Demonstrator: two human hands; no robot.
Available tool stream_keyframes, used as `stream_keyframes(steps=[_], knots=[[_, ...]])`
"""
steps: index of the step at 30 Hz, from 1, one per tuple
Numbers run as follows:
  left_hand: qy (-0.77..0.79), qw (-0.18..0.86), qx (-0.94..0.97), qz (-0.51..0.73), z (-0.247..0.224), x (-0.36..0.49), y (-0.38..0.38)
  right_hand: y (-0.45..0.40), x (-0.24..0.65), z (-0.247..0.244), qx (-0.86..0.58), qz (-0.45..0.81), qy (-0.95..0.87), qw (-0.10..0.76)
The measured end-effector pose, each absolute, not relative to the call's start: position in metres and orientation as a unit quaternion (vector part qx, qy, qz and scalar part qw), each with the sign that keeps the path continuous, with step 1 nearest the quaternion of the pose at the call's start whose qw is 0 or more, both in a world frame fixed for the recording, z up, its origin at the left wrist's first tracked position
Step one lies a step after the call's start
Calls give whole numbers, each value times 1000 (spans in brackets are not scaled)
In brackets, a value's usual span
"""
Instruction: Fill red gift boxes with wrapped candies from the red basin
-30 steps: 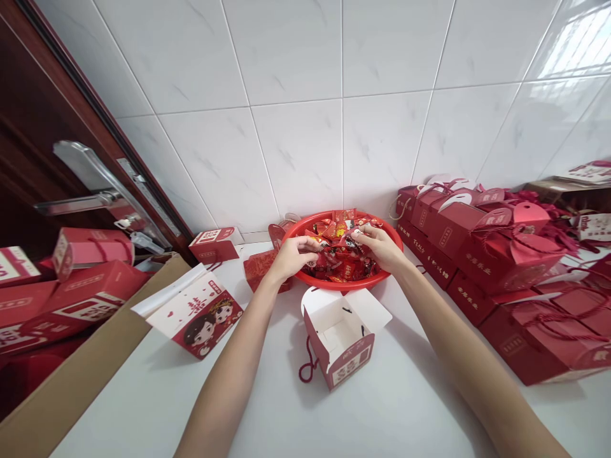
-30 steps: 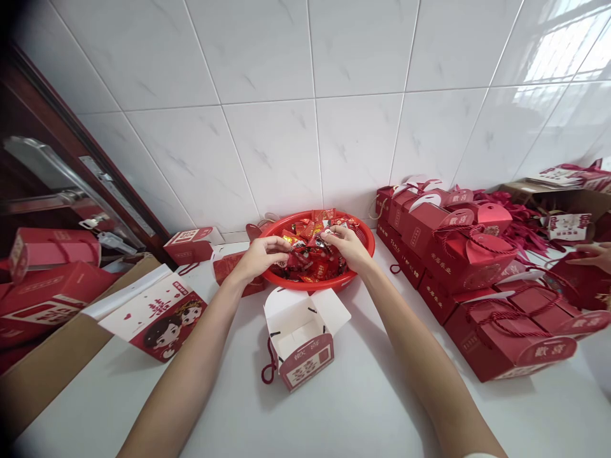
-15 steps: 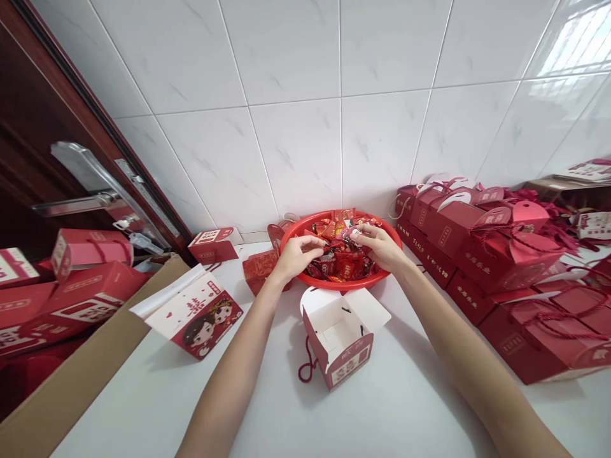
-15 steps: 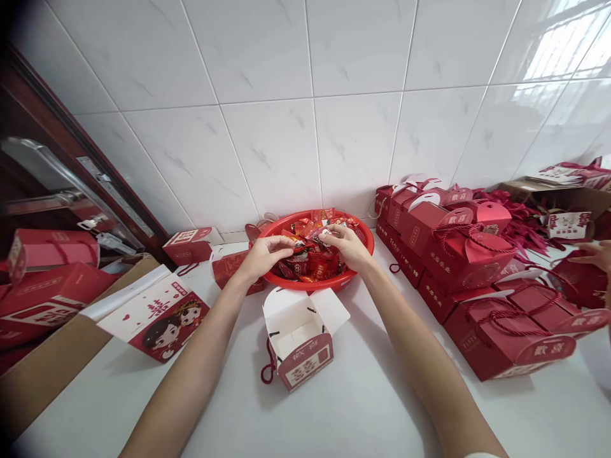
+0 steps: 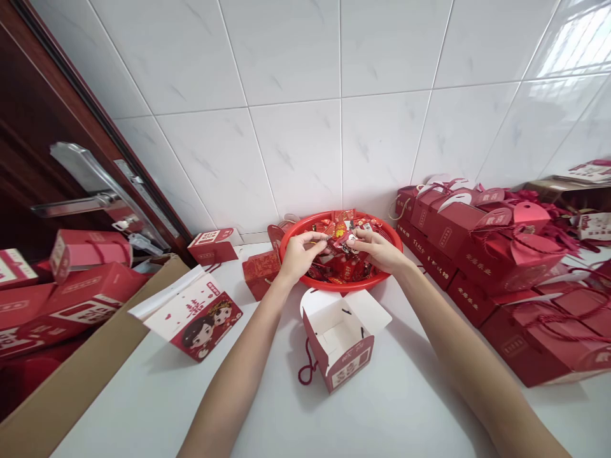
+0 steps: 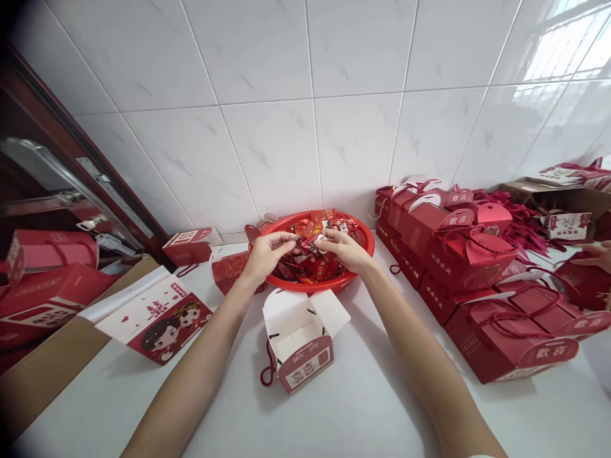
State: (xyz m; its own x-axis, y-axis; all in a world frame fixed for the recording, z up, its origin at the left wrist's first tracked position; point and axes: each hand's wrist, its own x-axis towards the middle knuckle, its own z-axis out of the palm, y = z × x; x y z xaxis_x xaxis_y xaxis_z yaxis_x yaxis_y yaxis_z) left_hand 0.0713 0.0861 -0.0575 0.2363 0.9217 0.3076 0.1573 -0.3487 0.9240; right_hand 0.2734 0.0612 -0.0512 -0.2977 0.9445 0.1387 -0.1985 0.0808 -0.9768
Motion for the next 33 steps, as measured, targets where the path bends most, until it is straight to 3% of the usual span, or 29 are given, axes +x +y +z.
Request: stream_keyframes(steps=[4, 9, 20, 33], knots=[[354, 452, 662, 481, -51, 74, 84, 63, 274, -54, -356, 576, -528, 512], [424, 304, 687, 506, -45, 50, 95, 68, 277, -59, -388, 566, -470, 556], [559, 75, 805, 186, -50, 34, 99, 68, 276, -58, -395, 555, -479, 555], [557, 59, 808, 182, -55, 35, 104, 71, 276, -61, -398, 555, -473, 556]])
